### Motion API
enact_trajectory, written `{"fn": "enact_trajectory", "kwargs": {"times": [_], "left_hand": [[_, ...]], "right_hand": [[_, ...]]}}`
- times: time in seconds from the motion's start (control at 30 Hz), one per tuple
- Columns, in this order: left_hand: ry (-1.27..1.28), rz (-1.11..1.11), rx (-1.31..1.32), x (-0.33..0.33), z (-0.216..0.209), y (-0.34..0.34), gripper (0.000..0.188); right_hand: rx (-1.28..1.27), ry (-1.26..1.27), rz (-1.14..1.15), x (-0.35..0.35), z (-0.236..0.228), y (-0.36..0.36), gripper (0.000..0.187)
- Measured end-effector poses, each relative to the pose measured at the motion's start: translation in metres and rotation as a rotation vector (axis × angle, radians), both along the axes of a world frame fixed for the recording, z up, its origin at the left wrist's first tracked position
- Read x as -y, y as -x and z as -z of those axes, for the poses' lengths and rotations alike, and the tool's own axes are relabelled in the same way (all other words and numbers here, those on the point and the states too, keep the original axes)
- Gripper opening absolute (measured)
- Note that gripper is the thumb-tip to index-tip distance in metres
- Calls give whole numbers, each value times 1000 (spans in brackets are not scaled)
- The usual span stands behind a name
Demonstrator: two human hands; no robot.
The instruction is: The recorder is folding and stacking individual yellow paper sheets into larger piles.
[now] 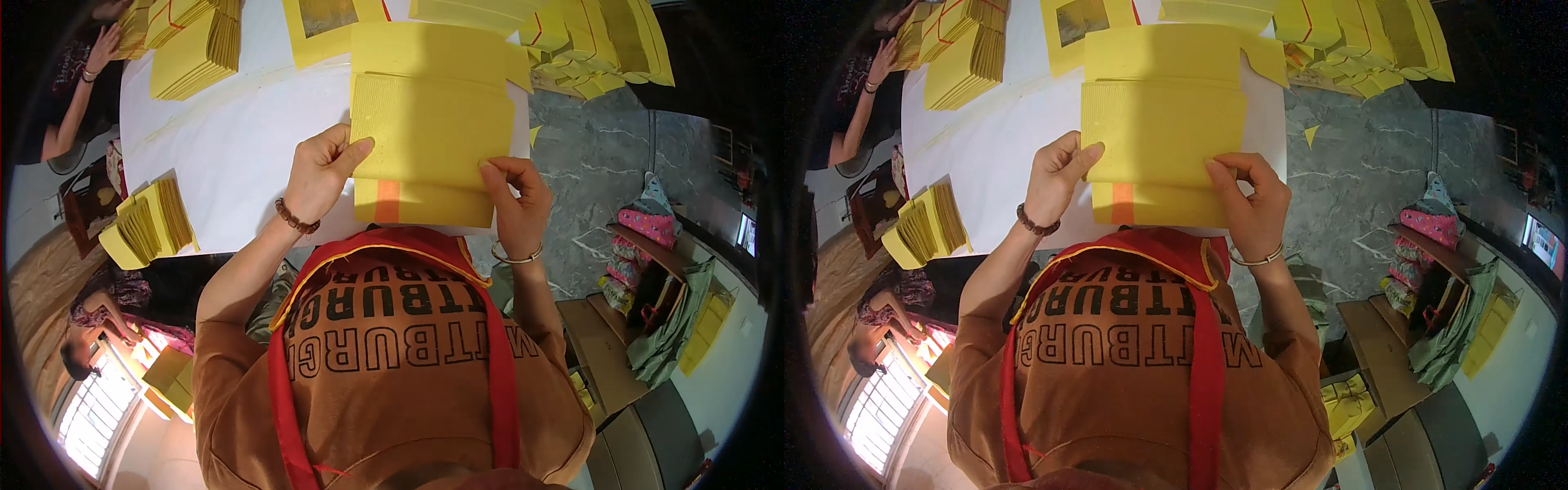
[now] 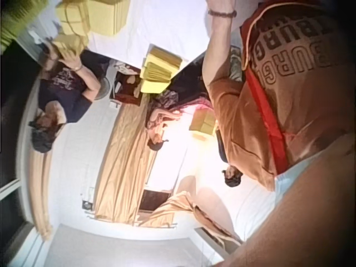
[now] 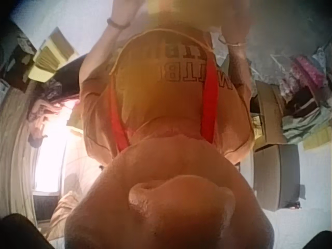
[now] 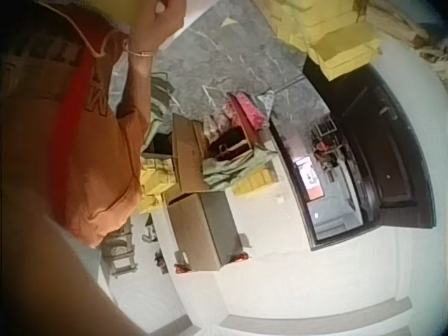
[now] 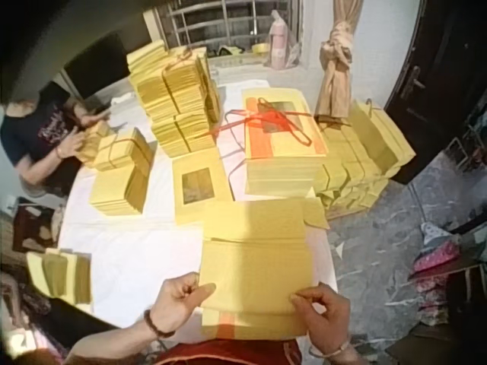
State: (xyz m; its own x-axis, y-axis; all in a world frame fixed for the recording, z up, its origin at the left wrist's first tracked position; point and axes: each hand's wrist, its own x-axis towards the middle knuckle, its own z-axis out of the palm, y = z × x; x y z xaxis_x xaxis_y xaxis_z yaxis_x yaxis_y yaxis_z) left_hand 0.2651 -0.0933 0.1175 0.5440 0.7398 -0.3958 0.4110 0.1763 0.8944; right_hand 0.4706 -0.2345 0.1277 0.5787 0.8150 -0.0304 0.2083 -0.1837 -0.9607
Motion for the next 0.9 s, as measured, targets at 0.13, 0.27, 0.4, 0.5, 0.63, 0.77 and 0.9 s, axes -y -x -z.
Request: {"fn": "enact_trajectory", "kwargs": {"times": [0.13,0.27,0.4,0.5,0.63,0.77,0.9], "left_hand": [[-5,-27,7,0,3,0,17],[72,-84,89,0,1,-5,12],[97,-90,113,-3,-5,-8,11],[95,-163,116,-2,-11,-15,12],[108,-160,124,-4,-7,-13,17],[88,-126,96,-4,-10,-14,22],[35,-160,76,-1,-8,-19,28]], "right_hand": [[36,-21,29,-4,2,1,11],[-1,17,42,-8,0,1,12],[-33,35,70,-11,2,-1,12],[-9,37,79,-14,4,-2,11],[-23,52,97,-17,1,-2,10],[45,101,69,-18,1,-3,10],[104,120,54,-17,4,-5,10]]}}
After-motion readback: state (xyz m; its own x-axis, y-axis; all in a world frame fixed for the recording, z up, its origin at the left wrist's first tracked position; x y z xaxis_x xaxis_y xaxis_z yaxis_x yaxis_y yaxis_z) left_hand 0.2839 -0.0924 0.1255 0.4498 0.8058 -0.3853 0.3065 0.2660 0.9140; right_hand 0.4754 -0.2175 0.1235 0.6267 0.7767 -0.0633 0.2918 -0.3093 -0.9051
